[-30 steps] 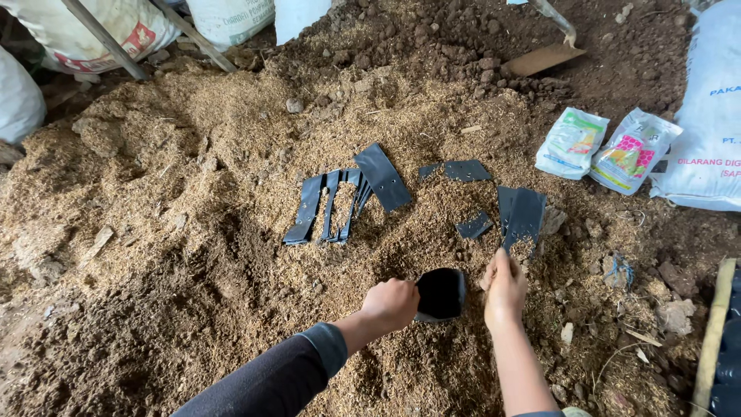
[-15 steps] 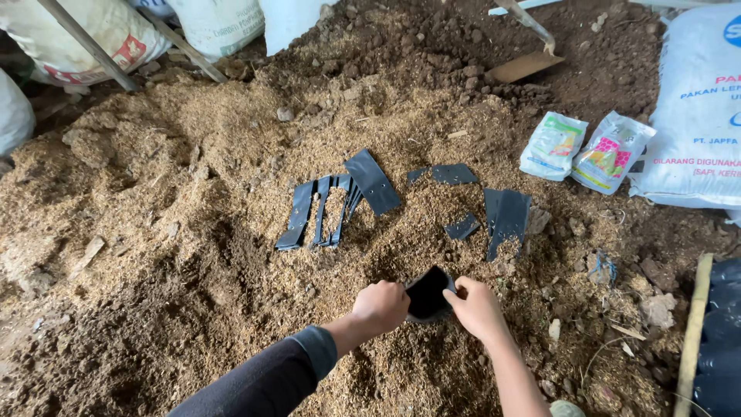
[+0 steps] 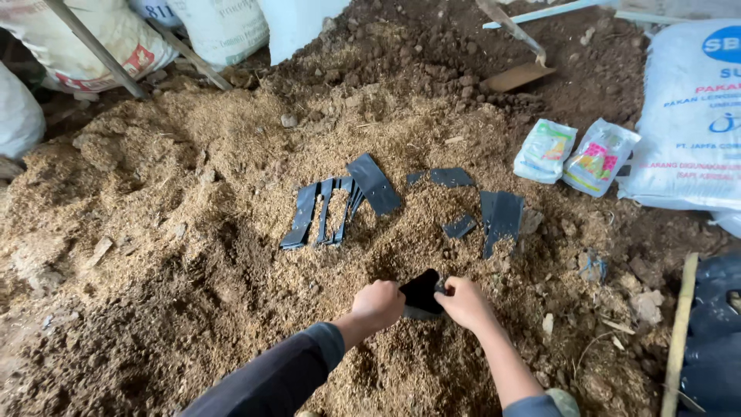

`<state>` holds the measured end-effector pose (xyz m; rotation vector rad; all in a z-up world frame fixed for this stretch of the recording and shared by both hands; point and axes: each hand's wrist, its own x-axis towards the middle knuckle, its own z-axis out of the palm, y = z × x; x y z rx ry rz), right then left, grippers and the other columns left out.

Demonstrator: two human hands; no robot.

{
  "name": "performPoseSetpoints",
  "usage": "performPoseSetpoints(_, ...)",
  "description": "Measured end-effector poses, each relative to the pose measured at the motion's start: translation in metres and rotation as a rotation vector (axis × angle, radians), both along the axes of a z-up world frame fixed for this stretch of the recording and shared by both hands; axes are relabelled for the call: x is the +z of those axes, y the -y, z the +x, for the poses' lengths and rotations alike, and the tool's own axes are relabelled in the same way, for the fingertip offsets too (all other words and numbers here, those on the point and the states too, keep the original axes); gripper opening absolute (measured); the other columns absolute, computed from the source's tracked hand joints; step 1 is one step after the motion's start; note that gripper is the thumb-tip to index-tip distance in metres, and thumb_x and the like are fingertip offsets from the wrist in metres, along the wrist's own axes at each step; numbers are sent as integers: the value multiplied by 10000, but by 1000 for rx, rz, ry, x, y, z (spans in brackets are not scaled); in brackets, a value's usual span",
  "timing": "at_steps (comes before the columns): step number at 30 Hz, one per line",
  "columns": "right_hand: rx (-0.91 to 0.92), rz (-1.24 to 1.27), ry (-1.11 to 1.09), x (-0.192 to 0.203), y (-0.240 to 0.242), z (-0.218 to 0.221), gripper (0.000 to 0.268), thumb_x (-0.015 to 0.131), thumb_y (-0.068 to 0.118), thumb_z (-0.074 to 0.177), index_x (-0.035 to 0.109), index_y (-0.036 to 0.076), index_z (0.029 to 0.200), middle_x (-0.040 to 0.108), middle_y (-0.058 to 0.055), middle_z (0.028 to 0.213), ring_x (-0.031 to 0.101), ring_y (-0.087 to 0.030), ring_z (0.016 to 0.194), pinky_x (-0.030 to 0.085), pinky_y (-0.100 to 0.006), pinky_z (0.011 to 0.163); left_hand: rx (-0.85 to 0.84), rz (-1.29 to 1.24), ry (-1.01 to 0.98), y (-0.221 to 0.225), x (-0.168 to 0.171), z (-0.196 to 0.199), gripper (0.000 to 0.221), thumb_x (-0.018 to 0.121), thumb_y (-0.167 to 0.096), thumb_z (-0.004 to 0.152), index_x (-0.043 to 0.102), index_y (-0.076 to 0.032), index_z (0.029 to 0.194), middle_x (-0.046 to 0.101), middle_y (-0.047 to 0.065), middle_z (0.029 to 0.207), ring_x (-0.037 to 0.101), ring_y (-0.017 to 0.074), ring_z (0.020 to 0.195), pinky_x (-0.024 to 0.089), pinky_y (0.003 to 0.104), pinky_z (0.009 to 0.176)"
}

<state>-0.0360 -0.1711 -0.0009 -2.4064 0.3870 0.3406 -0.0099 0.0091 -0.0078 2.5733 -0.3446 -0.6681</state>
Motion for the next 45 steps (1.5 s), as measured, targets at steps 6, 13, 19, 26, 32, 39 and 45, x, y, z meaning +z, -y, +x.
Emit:
performPoseSetpoints(6,-2,-77,-30,2,6,8,133,622,200,753,621,81,694,655,-133,697,658,-263,645,473,-309,633,-45,28,45,6,43,-8,436,353,-309,870,646,6,804,659,196,792,669,332,783,543,400,636)
performPoseSetpoints(13,-139,43,-46,24,0,-21,108,624,186,751,672,107,805,650,-17,549,643,-117,473,487,-235,601,200,32,42,5,63,-23,562,309,-415,864,669,16,887,667,207,880,653,362,881,523,476,689)
performPoseSetpoints(19,-157,198,23,-4,15,-32,154,618,142,760,679,41,859,641,-68,565,630,-135,492,485,-230,549,435,-35,-69,16,58,-57,548,329,-403,885,627,34,1028,620,254,1020,610,358,1002,501,462,815)
performPoseSetpoints(26,-122,203,35,-19,15,-31,153,618,236,728,680,100,759,653,-57,570,662,-186,592,484,-280,629,573,-68,-155,32,36,-53,659,381,-510,832,576,46,1126,588,250,1103,564,375,1075,467,486,869)
performPoseSetpoints(32,-173,272,13,-10,13,-25,154,590,223,742,664,89,724,645,-49,558,639,-160,521,475,-266,594,609,-39,-94,37,1,-24,541,441,-423,825,606,29,1072,629,216,1021,601,375,1004,493,476,831)
performPoseSetpoints(39,-415,657,192,-27,12,-41,339,440,303,904,593,5,848,570,-135,685,572,-201,607,433,-300,599,514,-159,-93,31,36,-42,383,401,-214,875,552,45,1113,602,266,997,607,401,970,513,501,813)
performPoseSetpoints(45,167,-73,-279,-47,-42,-89,565,419,587,819,352,331,1318,306,14,1401,377,-245,1228,376,-446,986,564,-227,-61,42,-2,-44,340,419,-325,852,571,-50,982,634,156,936,619,341,852,492,467,749)
